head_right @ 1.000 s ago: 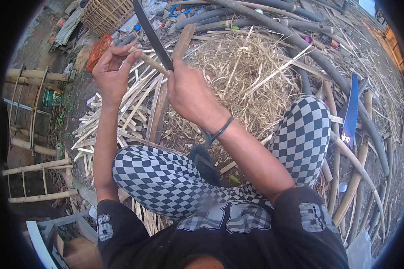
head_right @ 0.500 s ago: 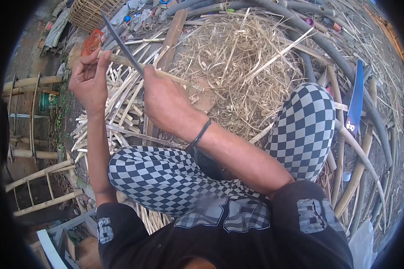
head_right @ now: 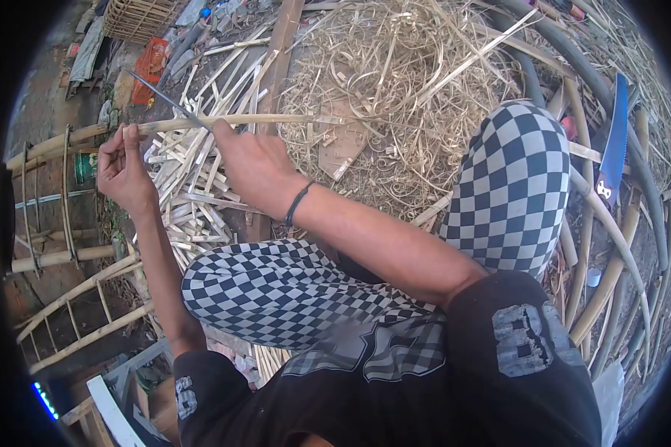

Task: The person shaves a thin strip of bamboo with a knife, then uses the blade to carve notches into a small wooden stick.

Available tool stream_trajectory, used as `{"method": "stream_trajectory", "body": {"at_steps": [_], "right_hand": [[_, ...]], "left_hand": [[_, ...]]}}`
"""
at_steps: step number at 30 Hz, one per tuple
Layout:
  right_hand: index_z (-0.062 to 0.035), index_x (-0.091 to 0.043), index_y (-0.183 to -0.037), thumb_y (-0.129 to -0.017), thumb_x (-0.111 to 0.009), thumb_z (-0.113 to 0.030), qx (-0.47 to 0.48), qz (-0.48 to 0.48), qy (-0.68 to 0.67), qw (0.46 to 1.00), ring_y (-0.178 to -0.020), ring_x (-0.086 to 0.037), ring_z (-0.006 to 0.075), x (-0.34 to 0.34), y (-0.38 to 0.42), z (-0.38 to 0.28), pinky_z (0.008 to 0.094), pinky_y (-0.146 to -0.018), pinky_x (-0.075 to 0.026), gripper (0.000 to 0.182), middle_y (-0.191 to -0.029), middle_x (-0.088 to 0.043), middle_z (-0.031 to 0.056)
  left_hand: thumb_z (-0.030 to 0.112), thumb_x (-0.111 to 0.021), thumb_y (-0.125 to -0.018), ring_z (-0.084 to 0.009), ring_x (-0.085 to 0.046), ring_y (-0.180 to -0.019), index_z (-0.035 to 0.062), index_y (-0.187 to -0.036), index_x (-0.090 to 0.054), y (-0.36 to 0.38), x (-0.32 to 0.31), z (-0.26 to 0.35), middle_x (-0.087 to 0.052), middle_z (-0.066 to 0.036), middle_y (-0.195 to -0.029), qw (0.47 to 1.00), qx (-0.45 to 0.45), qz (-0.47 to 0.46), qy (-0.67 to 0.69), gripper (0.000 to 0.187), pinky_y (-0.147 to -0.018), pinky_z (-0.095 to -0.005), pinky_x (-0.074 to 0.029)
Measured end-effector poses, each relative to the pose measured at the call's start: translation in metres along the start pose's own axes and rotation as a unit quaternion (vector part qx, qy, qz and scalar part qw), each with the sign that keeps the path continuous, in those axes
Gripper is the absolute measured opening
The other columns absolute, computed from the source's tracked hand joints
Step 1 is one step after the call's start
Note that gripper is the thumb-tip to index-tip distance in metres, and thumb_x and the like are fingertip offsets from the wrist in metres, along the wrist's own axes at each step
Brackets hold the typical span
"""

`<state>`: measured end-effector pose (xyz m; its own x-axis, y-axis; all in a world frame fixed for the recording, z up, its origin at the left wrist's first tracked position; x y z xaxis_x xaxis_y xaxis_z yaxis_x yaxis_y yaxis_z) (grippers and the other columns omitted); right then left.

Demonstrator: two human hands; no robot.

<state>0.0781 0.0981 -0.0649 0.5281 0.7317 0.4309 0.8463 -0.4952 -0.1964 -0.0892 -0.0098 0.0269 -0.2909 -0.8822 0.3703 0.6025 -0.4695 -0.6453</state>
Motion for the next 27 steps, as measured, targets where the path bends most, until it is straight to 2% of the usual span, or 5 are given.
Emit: {"method": "stream_trajectory", "body": {"at_steps": [9, 12, 17, 25, 27], "right_hand": [[0.0063, -0.051, -0.105, -0.082, -0.050, 0.002, -0.078, -0.013, -0.018, 0.997, -0.075, -0.068, 0.0419, 0.009, -0.006, 0.030, 0.0517, -0.071, -0.053, 0.023, -0.073, -0.065, 0.0279], [0.0052, -0.050, -0.107, -0.082, -0.051, 0.002, -0.040, -0.014, 0.031, 0.999, -0.076, -0.068, 0.0416, 0.020, 0.006, 0.005, 0.0516, -0.071, -0.054, 0.026, -0.074, -0.066, 0.0258], [-0.0009, -0.047, -0.119, -0.083, -0.050, 0.002, -0.098, 0.010, 0.044, 0.994, -0.075, -0.067, 0.0458, -0.018, 0.001, 0.077, 0.0541, -0.069, -0.053, 0.037, -0.078, -0.066, 0.0272], [-0.0004, -0.051, -0.113, -0.084, -0.047, 0.003, -0.026, -0.005, 0.029, 0.999, -0.078, -0.067, 0.0452, 0.006, 0.001, 0.017, 0.0555, -0.072, -0.052, 0.029, -0.081, -0.066, 0.0264], [-0.0005, -0.051, -0.113, -0.084, -0.047, 0.002, -0.069, 0.010, 0.033, 0.997, -0.078, -0.067, 0.0451, -0.012, 0.000, 0.067, 0.0556, -0.072, -0.052, 0.029, -0.080, -0.066, 0.0264]], "left_hand": [[0.003, -0.074, -0.087, -0.0107, -0.065, -0.084, -0.0028, -0.097, -0.064, 0.000, -0.012, 0.016, -0.070, -0.012, -0.099, 1.000, -0.025, -0.012, 0.004, 0.014, -0.080, -0.0233, -0.054], [0.002, -0.074, -0.087, -0.0103, -0.065, -0.085, -0.0024, -0.096, -0.064, -0.002, -0.018, 0.013, -0.070, -0.012, -0.098, 0.999, -0.026, -0.023, 0.021, 0.014, -0.080, -0.0232, -0.054], [0.002, -0.073, -0.088, -0.0112, -0.066, -0.086, -0.0021, -0.096, -0.063, -0.002, -0.011, 0.007, -0.070, -0.013, -0.099, 1.000, -0.019, -0.016, 0.018, 0.013, -0.081, -0.0243, -0.055], [0.000, -0.074, -0.086, -0.0097, -0.066, -0.082, -0.0015, -0.093, -0.062, 0.008, -0.010, 0.013, -0.070, -0.013, -0.094, 0.999, -0.031, -0.019, 0.032, 0.014, -0.077, -0.0211, -0.055], [0.000, -0.073, -0.087, -0.0098, -0.066, -0.083, -0.0013, -0.093, -0.062, 0.010, -0.009, 0.019, -0.070, -0.013, -0.094, 0.999, -0.027, -0.035, 0.028, 0.013, -0.078, -0.0218, -0.055]]}}
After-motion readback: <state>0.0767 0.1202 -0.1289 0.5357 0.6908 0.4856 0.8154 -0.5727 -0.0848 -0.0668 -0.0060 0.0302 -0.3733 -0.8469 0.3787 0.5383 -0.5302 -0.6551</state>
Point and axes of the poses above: each hand's wrist, its own y-axis away from the middle knuckle, its own x-axis out of the back of the hand, z = x × y, the point moved 3 cm from there along -y, towards the middle knuckle
